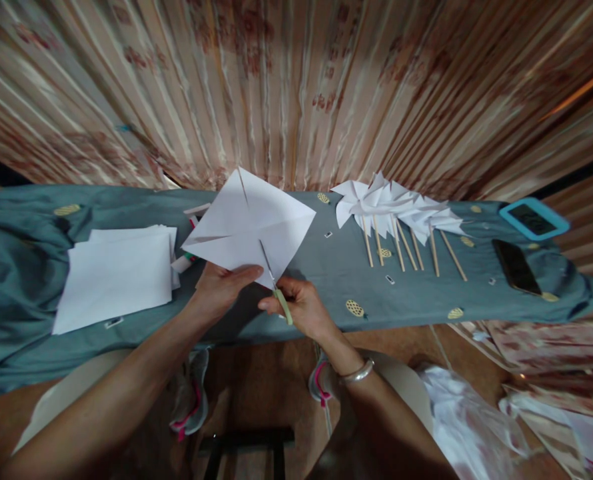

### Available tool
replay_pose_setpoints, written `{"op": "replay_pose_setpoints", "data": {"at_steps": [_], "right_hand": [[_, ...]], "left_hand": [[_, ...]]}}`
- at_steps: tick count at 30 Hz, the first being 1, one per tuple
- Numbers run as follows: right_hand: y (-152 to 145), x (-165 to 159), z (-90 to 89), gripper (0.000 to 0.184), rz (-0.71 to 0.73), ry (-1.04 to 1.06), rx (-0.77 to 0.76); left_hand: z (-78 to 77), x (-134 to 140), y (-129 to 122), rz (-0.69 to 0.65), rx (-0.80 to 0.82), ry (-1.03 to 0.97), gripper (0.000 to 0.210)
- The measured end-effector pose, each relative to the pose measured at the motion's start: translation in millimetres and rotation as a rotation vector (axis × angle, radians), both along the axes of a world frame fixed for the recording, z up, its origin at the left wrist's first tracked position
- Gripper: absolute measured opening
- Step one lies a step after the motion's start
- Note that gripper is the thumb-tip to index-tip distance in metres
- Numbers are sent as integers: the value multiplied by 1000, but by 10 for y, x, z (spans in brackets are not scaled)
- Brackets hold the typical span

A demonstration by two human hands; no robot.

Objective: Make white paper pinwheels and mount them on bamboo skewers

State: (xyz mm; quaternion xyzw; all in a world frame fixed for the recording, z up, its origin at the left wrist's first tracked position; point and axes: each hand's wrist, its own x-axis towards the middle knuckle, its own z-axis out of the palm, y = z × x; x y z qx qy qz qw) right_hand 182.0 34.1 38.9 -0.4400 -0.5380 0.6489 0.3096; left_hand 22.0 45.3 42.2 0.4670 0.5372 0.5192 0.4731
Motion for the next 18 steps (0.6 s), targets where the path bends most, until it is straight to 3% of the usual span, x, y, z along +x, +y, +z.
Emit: {"op": "replay_pose_setpoints", "data": {"at_steps": [11,18], "right_hand": [[-2,-14,15,49,-28,-16,-33],[11,-5,20,49,-4,-27,38]], "left_hand": [[46,15,-14,26,-8,-33,17],[107,66,-39,75,-66,-53,17]]}}
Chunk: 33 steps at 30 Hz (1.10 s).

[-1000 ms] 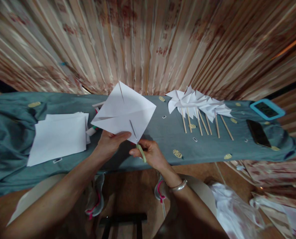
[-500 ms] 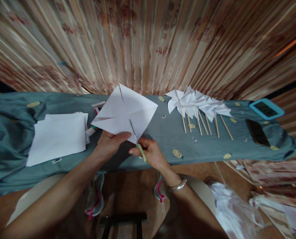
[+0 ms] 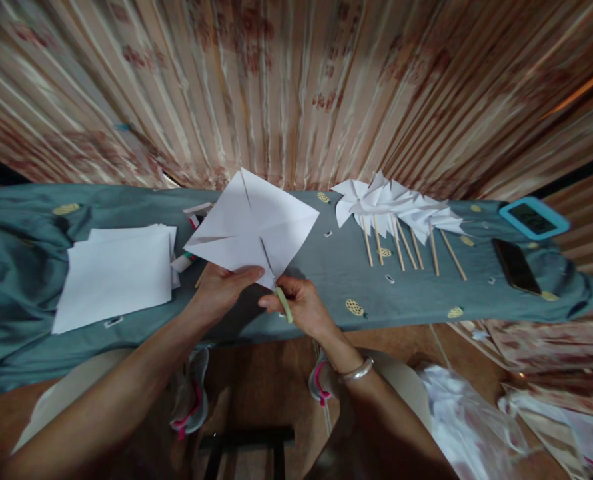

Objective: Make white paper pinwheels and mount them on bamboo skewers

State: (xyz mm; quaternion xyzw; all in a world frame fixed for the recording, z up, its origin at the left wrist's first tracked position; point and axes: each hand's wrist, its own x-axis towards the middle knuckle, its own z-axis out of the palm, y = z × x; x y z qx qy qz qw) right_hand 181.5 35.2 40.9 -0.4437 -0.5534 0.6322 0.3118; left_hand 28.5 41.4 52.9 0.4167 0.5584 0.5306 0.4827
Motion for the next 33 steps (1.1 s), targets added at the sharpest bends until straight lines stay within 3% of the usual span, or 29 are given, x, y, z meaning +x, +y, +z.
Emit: {"op": "replay_pose_setpoints", "data": {"at_steps": [5,16,24,33], "right_hand": [[1,9,-25,49,-18,-10,-12],[-3,-6,-47,50,-44,-13,-38],[-16,28,-67,50,77,15,-2],[-21,178,-79,49,190,-24,-70]], "left_hand": [[48,9,-2,0,-5,-5,13],[-19,1,8,-7,9,-14,12],[-12,-20,25,-14,26,-48,19],[119,-203,143,91,53,-162,19]]}}
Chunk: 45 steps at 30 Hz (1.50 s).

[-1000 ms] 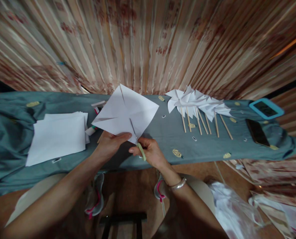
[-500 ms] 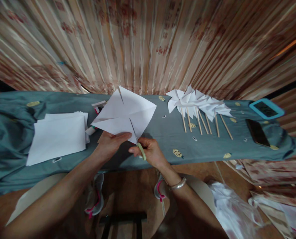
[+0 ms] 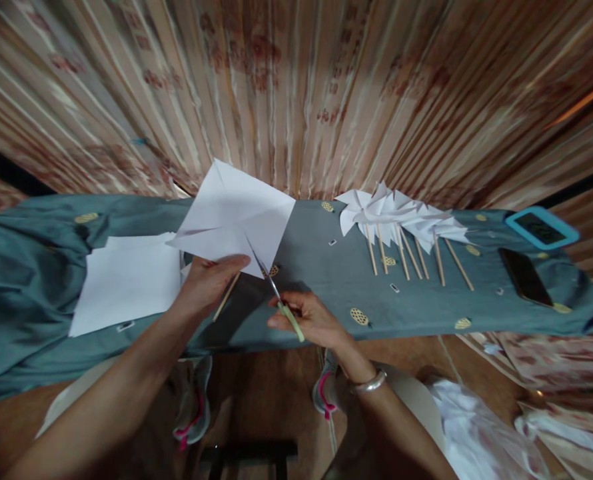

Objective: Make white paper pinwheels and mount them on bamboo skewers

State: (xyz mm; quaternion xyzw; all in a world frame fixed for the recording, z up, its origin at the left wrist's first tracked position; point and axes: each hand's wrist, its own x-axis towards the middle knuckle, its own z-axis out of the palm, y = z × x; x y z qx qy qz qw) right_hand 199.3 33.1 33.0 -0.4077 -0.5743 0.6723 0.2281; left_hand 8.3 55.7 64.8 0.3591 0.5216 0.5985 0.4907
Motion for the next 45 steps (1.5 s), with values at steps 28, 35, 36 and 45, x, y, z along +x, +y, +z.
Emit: {"op": "replay_pose_setpoints", "data": {"at_steps": [28,35,36,45], "right_hand": [[473,318,72,31,-616,264,21],[519,81,2,32,-782,379,9],[516,47,4,33,-772,389,8],[526,-140,20,39,-627,291,87]], "left_hand": [[11,73,-242,-488,-181,-523,44],[20,208,-280,-394,-160,-540,48],[2,242,-282,-365,-150,-472,50],[-199,235,-142,-57,-37,-12,43]]}}
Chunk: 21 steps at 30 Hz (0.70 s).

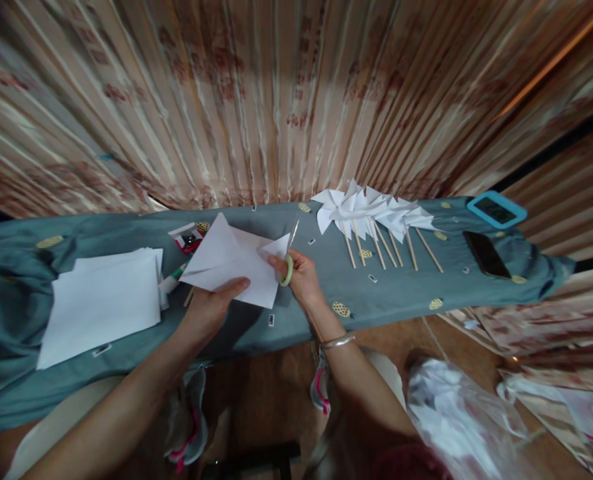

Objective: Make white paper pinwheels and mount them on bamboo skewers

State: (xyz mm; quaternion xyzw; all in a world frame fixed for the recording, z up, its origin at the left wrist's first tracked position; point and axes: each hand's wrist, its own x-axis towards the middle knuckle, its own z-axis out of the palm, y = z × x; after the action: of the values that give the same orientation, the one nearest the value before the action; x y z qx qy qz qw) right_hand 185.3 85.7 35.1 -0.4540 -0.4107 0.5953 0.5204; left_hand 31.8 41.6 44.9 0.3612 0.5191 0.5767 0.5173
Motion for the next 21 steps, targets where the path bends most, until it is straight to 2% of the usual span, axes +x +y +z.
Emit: {"op": "replay_pose_setpoints", "data": {"at_steps": [3,6,9,11,16,21], "right_hand": [[-52,46,-7,44,81,-72,53],[-180,109,-1,52,304,-111,38],[-339,143,-1,60,555,-179,18],[-426,145,-6,62,650,-210,3],[-496,118,-7,65,719,-224,-30],[-463,113,8,63,717,-239,-23]], "left_hand": [[32,-135,94,73,25,-19,38],[115,-272,178,198,36,-31,44],[189,-353,226,249,106,-36,47],[214,-367,230,257,120,-30,48],[235,-320,185,251,96,46,44],[228,-249,169,214,102,76,38]]}}
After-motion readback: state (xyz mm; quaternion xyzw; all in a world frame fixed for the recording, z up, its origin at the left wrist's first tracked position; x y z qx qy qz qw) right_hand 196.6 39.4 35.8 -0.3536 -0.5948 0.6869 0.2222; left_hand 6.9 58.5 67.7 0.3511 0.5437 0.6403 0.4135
